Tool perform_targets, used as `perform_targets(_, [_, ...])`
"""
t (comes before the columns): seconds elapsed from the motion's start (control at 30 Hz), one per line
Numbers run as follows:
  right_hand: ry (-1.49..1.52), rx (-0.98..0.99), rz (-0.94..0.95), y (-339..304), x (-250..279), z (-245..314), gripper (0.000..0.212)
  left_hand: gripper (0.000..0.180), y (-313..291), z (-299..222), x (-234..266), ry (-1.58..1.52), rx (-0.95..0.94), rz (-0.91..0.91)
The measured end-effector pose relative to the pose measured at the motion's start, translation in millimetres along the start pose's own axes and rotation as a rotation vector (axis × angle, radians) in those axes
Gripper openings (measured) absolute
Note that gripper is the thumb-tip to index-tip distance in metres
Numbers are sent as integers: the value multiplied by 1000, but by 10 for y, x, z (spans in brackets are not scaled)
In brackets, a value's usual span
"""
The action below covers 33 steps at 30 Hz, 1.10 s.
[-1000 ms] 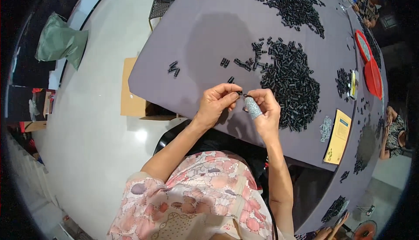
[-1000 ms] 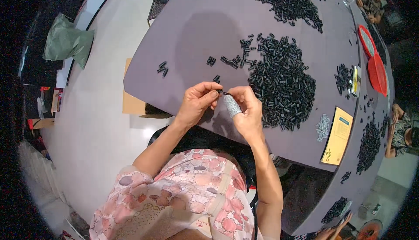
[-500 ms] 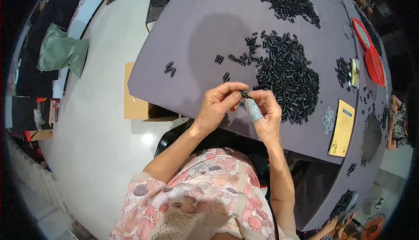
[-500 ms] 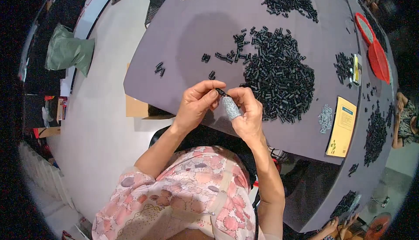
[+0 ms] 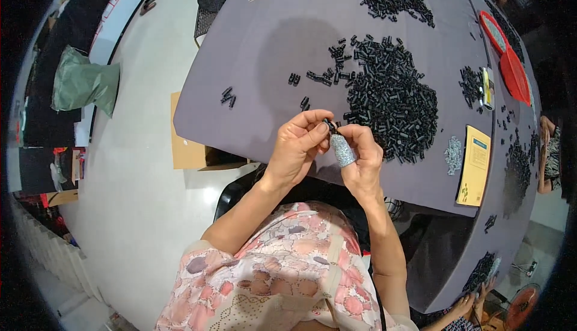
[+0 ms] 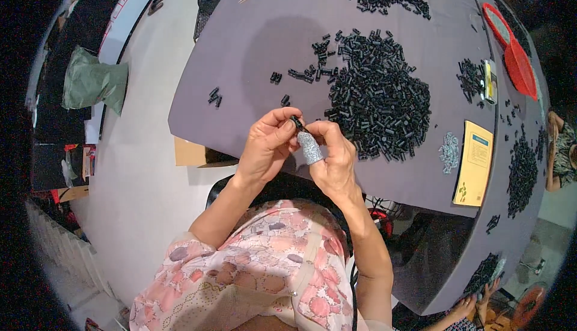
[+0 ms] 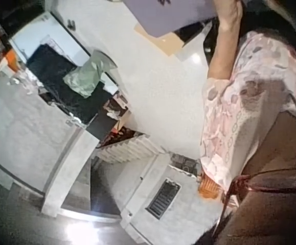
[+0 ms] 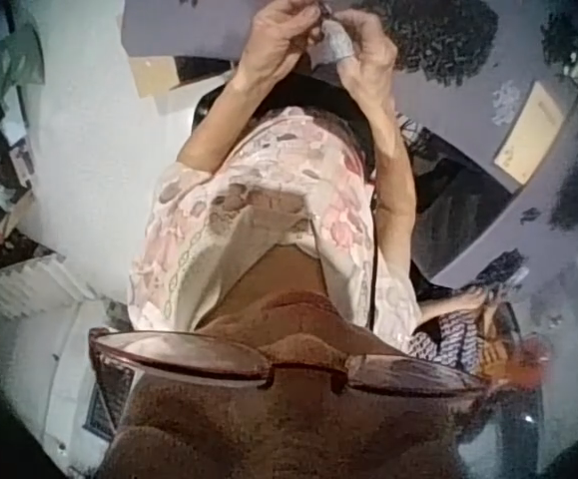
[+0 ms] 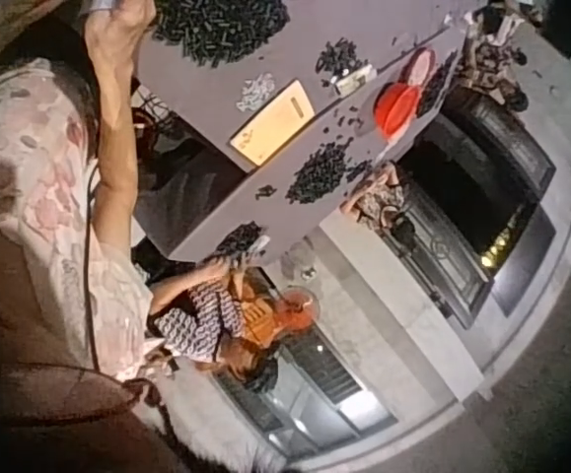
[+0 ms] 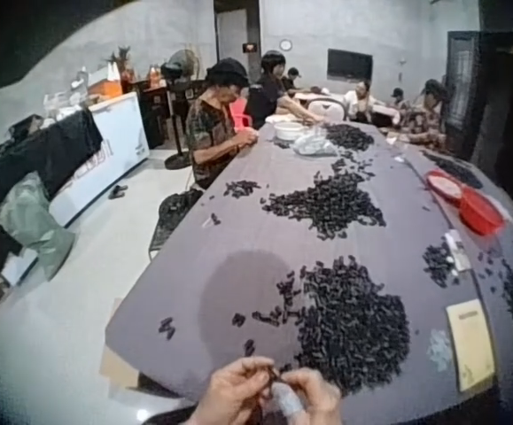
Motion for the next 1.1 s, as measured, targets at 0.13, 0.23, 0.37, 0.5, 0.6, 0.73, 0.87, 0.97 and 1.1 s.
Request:
perform_targets(0.13, [50,-26,-26,-7,-8,16,16,20,8,4,-16,-24,-9,13])
perform_targets(0.23, [72,-95,-30,-19,-16,-20,14,20,5,17,-10,-48,-18,21])
perform_targets(0.37, [85,-132,-27,-47,-22,-69,16,20,-6,4,-8,21,-101,-13])
perform_targets(0.5, [-1,-81,-27,-35,-26,-39,22,20,-19,1,10,64,-159,-38])
perform_targets(0.6, [-65,33,-50,-24,-35,-81,25,21,7,24,41,75,-118,-60])
perform_targets(0.73, [-87,144,-40,-20,-23,-13,25,21,-11,9,26,72,-57,-55])
perform_targets(0.87, [2,2,-26,-2,-18,-60,26,30,42,39,40,18,3,30])
perform_targets(0.97, [135,-120,-18,-12,0,-215,31,39,58,49,59,-9,46,80])
perform_targets(1.1, [-12,16,68,98,25,-6,43,46,43,58,76,-18,75,118])
Point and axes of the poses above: each hand's wrist, its own y-axis towards the middle knuckle, its own x-axis out of the back of the hand, z = x × y, the point moved 6 cm from there along y, towards the middle knuckle, and after that the axes turned 13 degrees about -z, right-handed, at the moved point
